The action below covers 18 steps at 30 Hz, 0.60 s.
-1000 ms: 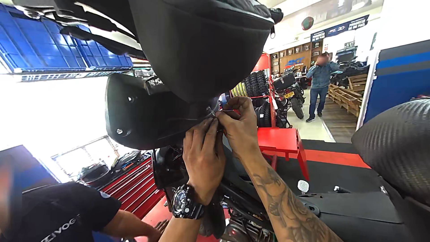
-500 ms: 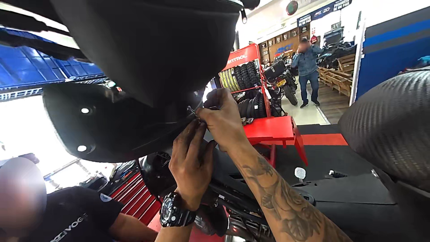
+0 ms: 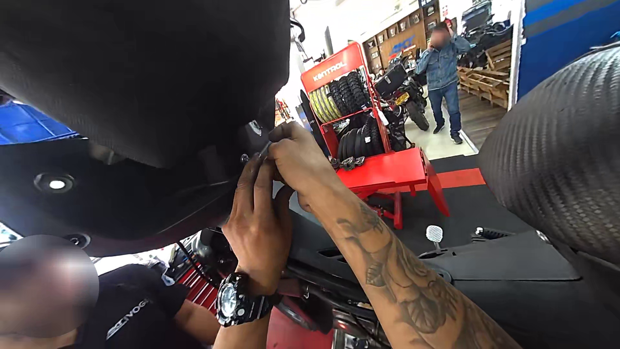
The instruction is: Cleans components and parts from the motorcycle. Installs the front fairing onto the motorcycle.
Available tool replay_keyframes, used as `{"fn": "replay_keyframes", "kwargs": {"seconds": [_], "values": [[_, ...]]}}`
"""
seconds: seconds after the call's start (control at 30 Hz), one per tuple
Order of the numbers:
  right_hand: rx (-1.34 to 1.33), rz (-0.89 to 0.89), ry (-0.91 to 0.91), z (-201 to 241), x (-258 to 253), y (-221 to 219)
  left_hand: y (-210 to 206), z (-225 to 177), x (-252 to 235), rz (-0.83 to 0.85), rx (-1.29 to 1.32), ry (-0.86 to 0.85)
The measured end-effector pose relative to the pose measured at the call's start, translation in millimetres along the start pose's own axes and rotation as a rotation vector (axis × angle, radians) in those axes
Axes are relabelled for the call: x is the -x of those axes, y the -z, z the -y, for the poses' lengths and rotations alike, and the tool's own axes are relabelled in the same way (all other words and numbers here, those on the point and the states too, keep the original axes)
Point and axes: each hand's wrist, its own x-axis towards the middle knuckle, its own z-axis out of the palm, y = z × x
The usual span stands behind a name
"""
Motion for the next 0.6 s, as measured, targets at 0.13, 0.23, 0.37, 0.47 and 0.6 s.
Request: {"fn": "replay_keyframes", "kwargs": {"seconds": [0.13,0.23,0.37,0.47,0.6], "values": [[-0.124,-0.062,0.096,2.8,18.4,2.9,-1.8,-3.8,-1.2,0.0,-0.031,0.013],[0.075,-0.16,0.372,-15.2,46.4,11.8,-0.4,-8.5,-2.2,0.021,-0.037,0.037],[0.338,-0.188,0.622,-35.8,68.0,28.0,0.9,-10.1,-1.5,0.056,-0.007,0.076],[0.406,-0.202,0.764,-41.1,60.6,31.2,-0.7,-10.5,-1.1,0.043,0.002,0.086],[0.435,-0.207,0.791,-50.2,52.6,35.3,-3.6,-8.9,1.1,0.055,-0.015,0.078]]}}
